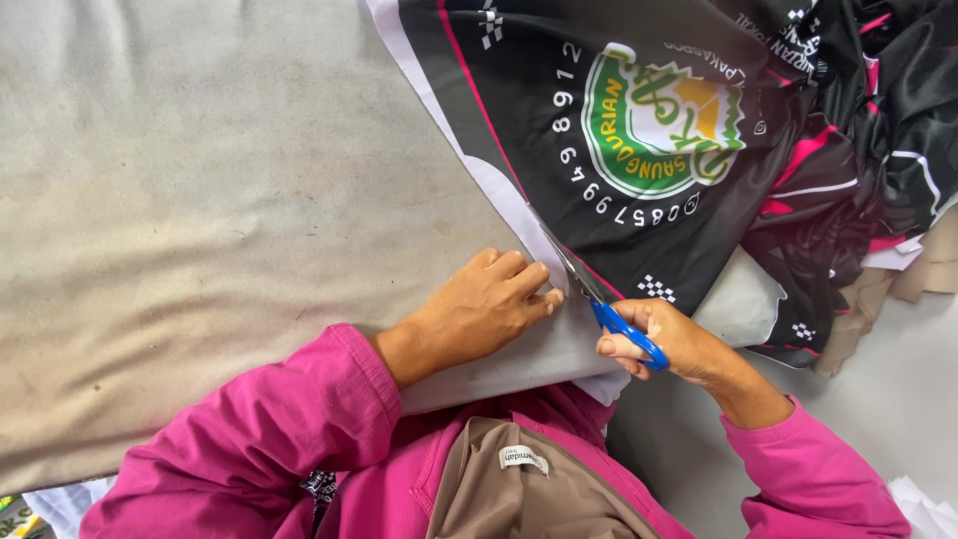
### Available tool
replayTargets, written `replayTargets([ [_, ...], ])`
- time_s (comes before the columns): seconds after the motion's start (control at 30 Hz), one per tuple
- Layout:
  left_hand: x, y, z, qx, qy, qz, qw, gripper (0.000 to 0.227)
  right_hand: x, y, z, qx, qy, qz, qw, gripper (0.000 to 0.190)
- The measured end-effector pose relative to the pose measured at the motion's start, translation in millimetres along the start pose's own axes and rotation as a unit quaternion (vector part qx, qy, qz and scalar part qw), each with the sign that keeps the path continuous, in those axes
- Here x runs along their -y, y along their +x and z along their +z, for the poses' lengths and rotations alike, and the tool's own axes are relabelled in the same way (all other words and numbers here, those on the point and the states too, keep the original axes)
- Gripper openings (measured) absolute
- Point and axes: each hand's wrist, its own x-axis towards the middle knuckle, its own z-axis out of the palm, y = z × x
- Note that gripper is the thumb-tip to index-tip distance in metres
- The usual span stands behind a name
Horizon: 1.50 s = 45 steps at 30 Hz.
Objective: The person uses blue-handled scissors to cut a piece of black patterned fabric laid out on a table. They follow a white paper template placed on top of the fabric, carefully trimming the material along the template's edges. The person adjusts the fabric and template as needed to complete the cut.
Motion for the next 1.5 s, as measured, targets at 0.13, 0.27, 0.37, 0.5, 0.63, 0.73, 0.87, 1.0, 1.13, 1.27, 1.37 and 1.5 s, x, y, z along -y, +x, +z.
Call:
replayTargets([
  [0.13, 0, -1, 0, -0.004, -0.001, 0.002, 1.0, 0.008, -3, 1, 2, -0.008, -0.006, 0.004, 1.0, 0.024],
  [0.27, 1, 0, -2, -0.002, 0.003, 0.004, 1.0, 0.009, 0, 0, 4, -0.021, -0.014, 0.007, 1.0, 0.023],
  [0.37, 0, 0, -4, 0.0, 0.002, 0.003, 1.0, 0.01, 2, 2, 4, -0.014, -0.008, 0.001, 1.0, 0.023],
  [0.5, 0, -1, -5, 0.009, -0.002, 0.004, 1.0, 0.011, 13, 4, 6, 0.003, 0.002, 0.002, 1.0, 0.023],
  [0.63, 0, -3, -2, 0.009, 0.0, 0.002, 1.0, 0.011, 9, 7, 6, 0.003, -0.003, -0.001, 1.0, 0.023],
  [0.73, -1, -2, -2, 0.01, -0.002, 0.001, 1.0, 0.011, 8, 7, 7, -0.002, -0.008, 0.001, 1.0, 0.023],
  [0.87, 0, -3, 1, 0.001, -0.001, 0.001, 1.0, 0.009, 11, 6, 10, -0.015, -0.007, 0.018, 1.0, 0.021],
  [1.0, 1, -3, 3, -0.01, -0.005, 0.007, 1.0, 0.009, 13, 6, 10, -0.02, -0.014, 0.02, 1.0, 0.021],
  [1.13, 1, -4, 3, -0.014, -0.006, 0.007, 1.0, 0.008, 12, 11, 7, -0.01, -0.011, 0.002, 1.0, 0.021],
  [1.27, 1, -4, 6, -0.017, -0.001, 0.004, 1.0, 0.007, 20, 12, 9, -0.006, -0.013, 0.008, 1.0, 0.021],
  [1.37, 0, -4, 4, -0.015, -0.003, 0.002, 1.0, 0.008, 23, 12, 10, -0.01, -0.02, 0.016, 1.0, 0.02],
  [1.5, 0, -4, 4, -0.014, -0.005, 0.0, 1.0, 0.008, 35, 8, 13, -0.026, -0.03, 0.023, 0.999, 0.02],
])
